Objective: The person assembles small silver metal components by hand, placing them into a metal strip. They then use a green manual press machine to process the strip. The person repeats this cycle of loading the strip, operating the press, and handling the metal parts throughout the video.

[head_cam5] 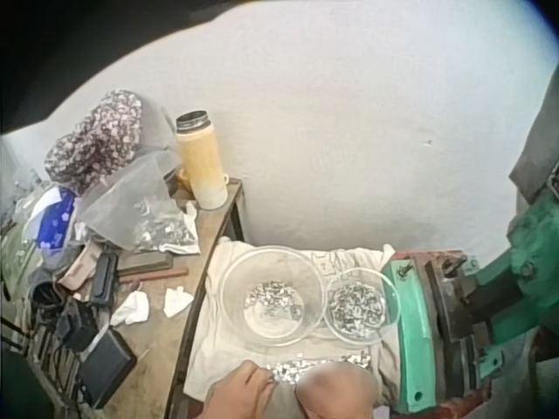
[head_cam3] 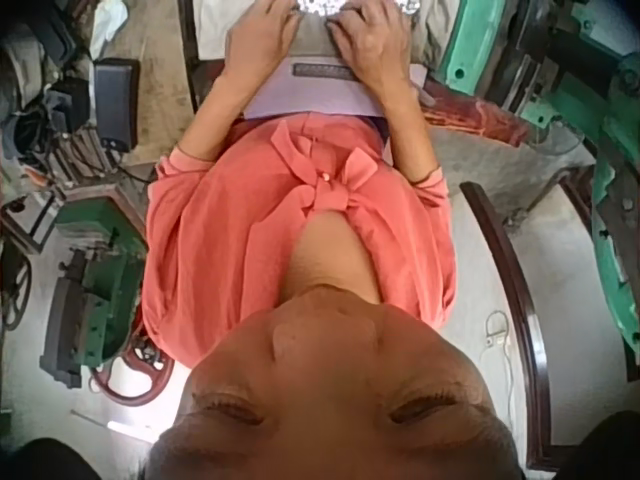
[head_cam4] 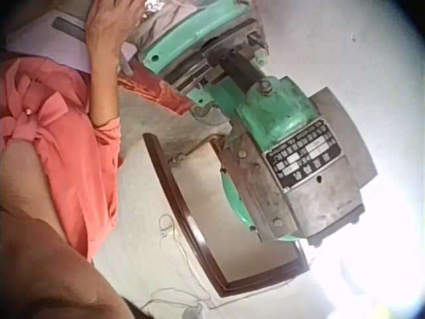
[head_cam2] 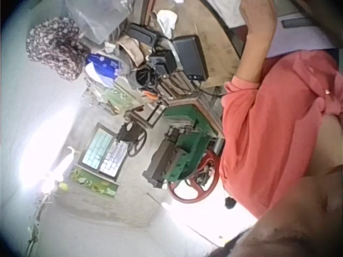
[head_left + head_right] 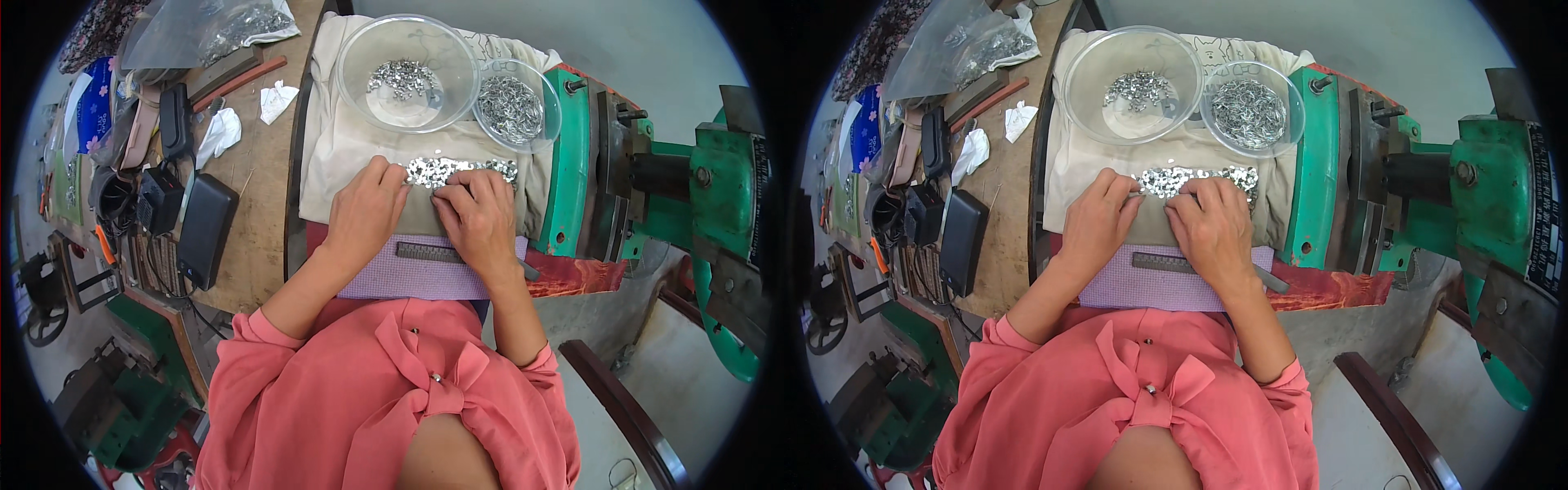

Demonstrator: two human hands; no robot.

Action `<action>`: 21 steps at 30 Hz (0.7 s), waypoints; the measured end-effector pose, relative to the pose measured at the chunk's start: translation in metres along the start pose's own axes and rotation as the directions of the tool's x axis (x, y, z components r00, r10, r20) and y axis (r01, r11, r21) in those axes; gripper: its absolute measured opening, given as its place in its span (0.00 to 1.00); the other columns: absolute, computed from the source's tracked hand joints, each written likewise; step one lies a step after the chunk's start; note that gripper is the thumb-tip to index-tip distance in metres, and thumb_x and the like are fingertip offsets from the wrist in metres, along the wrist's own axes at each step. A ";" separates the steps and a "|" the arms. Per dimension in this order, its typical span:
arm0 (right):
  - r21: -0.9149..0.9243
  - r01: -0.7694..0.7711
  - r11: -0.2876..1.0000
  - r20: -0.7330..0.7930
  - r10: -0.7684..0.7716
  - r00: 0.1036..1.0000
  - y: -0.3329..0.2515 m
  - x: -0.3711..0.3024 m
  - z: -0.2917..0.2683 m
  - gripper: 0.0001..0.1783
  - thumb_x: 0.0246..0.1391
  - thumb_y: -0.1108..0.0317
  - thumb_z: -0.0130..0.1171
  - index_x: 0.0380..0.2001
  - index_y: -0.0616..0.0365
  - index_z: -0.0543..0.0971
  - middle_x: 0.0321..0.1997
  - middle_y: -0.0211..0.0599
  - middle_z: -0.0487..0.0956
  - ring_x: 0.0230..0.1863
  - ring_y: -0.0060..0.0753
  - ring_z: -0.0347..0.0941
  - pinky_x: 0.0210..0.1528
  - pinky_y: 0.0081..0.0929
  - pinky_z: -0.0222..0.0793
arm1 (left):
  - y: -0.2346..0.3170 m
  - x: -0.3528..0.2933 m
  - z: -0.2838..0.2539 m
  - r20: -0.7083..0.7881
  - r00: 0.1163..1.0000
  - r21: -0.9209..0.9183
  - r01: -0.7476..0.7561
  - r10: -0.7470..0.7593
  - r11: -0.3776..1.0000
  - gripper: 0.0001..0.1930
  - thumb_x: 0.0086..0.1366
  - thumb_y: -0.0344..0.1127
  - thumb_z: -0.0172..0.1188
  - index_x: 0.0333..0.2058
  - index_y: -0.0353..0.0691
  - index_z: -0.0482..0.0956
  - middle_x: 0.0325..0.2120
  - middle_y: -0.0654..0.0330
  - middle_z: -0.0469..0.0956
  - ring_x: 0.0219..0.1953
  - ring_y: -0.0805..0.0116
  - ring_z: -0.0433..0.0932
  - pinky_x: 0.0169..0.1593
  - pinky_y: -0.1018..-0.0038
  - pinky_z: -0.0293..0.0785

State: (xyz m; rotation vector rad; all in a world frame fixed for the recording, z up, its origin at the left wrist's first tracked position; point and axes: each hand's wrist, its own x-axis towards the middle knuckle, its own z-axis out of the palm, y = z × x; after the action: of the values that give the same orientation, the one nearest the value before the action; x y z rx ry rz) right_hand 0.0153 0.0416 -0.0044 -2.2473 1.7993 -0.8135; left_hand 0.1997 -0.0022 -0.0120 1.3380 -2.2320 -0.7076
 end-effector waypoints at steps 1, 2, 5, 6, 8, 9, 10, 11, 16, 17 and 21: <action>-0.001 -0.001 1.000 -0.001 0.001 1.000 0.000 0.000 0.001 0.09 0.43 0.70 0.70 0.31 0.52 0.82 0.39 0.29 0.76 0.43 0.40 0.71 0.45 0.38 0.66 | 0.000 0.002 0.001 0.016 1.000 0.017 0.007 -0.007 1.000 0.08 0.61 0.30 0.63 0.37 0.39 0.74 0.32 0.56 0.72 0.34 0.54 0.78 0.35 0.61 0.75; -0.003 -0.002 1.000 -0.002 0.002 1.000 0.000 -0.001 0.001 0.09 0.43 0.70 0.70 0.30 0.52 0.81 0.39 0.29 0.76 0.43 0.39 0.71 0.45 0.38 0.66 | 0.000 0.003 0.001 0.031 0.999 0.035 0.014 -0.015 0.999 0.08 0.61 0.30 0.63 0.36 0.39 0.73 0.32 0.56 0.71 0.35 0.55 0.78 0.36 0.61 0.76; 0.019 -0.028 0.999 -0.008 0.028 1.000 -0.004 -0.001 0.000 0.09 0.43 0.71 0.69 0.30 0.53 0.81 0.38 0.29 0.76 0.42 0.40 0.71 0.45 0.38 0.65 | -0.002 0.002 0.001 -0.024 0.999 -0.035 -0.022 0.022 0.999 0.06 0.60 0.29 0.64 0.34 0.40 0.75 0.29 0.58 0.73 0.29 0.54 0.78 0.31 0.61 0.73; 0.050 -0.019 0.999 -0.023 0.020 1.000 -0.006 -0.002 -0.001 0.09 0.43 0.71 0.69 0.30 0.53 0.80 0.38 0.30 0.76 0.42 0.40 0.71 0.45 0.38 0.65 | 0.000 0.001 0.000 -0.007 1.000 -0.039 -0.027 0.026 0.999 0.06 0.60 0.29 0.64 0.33 0.40 0.75 0.28 0.58 0.73 0.29 0.54 0.78 0.31 0.61 0.73; 0.111 -0.001 0.994 -0.055 0.007 0.998 -0.010 -0.004 -0.003 0.09 0.43 0.71 0.69 0.30 0.53 0.80 0.37 0.30 0.76 0.42 0.40 0.71 0.45 0.38 0.65 | 0.005 -0.005 -0.006 0.027 0.999 -0.047 -0.035 0.036 0.998 0.06 0.59 0.31 0.64 0.32 0.40 0.75 0.27 0.59 0.72 0.29 0.54 0.78 0.31 0.61 0.73; 0.103 -0.003 0.995 -0.040 0.007 0.999 -0.012 -0.006 -0.003 0.09 0.43 0.71 0.69 0.30 0.54 0.80 0.38 0.31 0.76 0.43 0.41 0.71 0.45 0.38 0.64 | 0.006 -0.009 -0.006 0.045 0.998 -0.029 -0.032 0.033 0.999 0.06 0.59 0.31 0.64 0.31 0.41 0.75 0.27 0.59 0.72 0.28 0.54 0.78 0.31 0.61 0.73; 0.096 -0.013 0.995 -0.017 0.015 1.000 -0.012 -0.008 -0.001 0.09 0.43 0.71 0.69 0.30 0.54 0.80 0.38 0.31 0.76 0.43 0.41 0.71 0.46 0.39 0.64 | 0.006 -0.013 -0.007 0.063 0.998 -0.012 -0.029 0.030 0.999 0.07 0.59 0.32 0.64 0.31 0.41 0.74 0.27 0.59 0.72 0.28 0.55 0.78 0.31 0.61 0.73; 0.089 -0.024 0.996 0.006 0.023 1.000 -0.012 -0.009 0.002 0.09 0.43 0.71 0.69 0.30 0.54 0.80 0.38 0.31 0.76 0.43 0.41 0.71 0.46 0.39 0.64 | 0.005 -0.016 -0.007 0.082 0.996 0.005 -0.028 0.028 1.000 0.07 0.59 0.32 0.64 0.31 0.41 0.74 0.26 0.59 0.72 0.28 0.55 0.78 0.31 0.61 0.73; 0.060 -0.040 0.997 0.013 0.039 0.999 -0.012 -0.008 0.004 0.09 0.43 0.72 0.69 0.31 0.54 0.80 0.38 0.31 0.76 0.43 0.41 0.71 0.47 0.39 0.64 | 0.004 -0.015 -0.007 0.140 0.989 -0.032 0.046 -0.041 0.998 0.06 0.60 0.33 0.63 0.31 0.41 0.74 0.27 0.59 0.72 0.29 0.54 0.77 0.31 0.60 0.73; 0.059 -0.036 0.998 0.011 0.036 0.999 -0.013 -0.008 0.004 0.09 0.44 0.72 0.69 0.31 0.54 0.80 0.38 0.31 0.76 0.43 0.41 0.71 0.47 0.39 0.64 | 0.004 -0.013 -0.009 0.168 0.984 -0.049 0.065 -0.056 0.997 0.06 0.60 0.32 0.63 0.32 0.41 0.74 0.27 0.59 0.72 0.29 0.54 0.77 0.32 0.60 0.73; 0.091 -0.022 0.996 0.004 0.021 1.000 -0.019 -0.016 -0.003 0.08 0.44 0.72 0.69 0.30 0.54 0.81 0.38 0.31 0.76 0.44 0.41 0.72 0.48 0.38 0.64 | 0.001 -0.010 -0.015 0.202 0.979 -0.106 0.023 -0.001 0.994 0.04 0.62 0.31 0.61 0.35 0.41 0.76 0.31 0.58 0.72 0.31 0.52 0.77 0.34 0.60 0.73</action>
State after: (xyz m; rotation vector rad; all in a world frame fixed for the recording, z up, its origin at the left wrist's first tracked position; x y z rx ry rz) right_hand 0.0277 0.0625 0.0016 -2.1679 1.7451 -0.8686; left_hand 0.2121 0.0038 -0.0009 1.2775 -2.3052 -0.9936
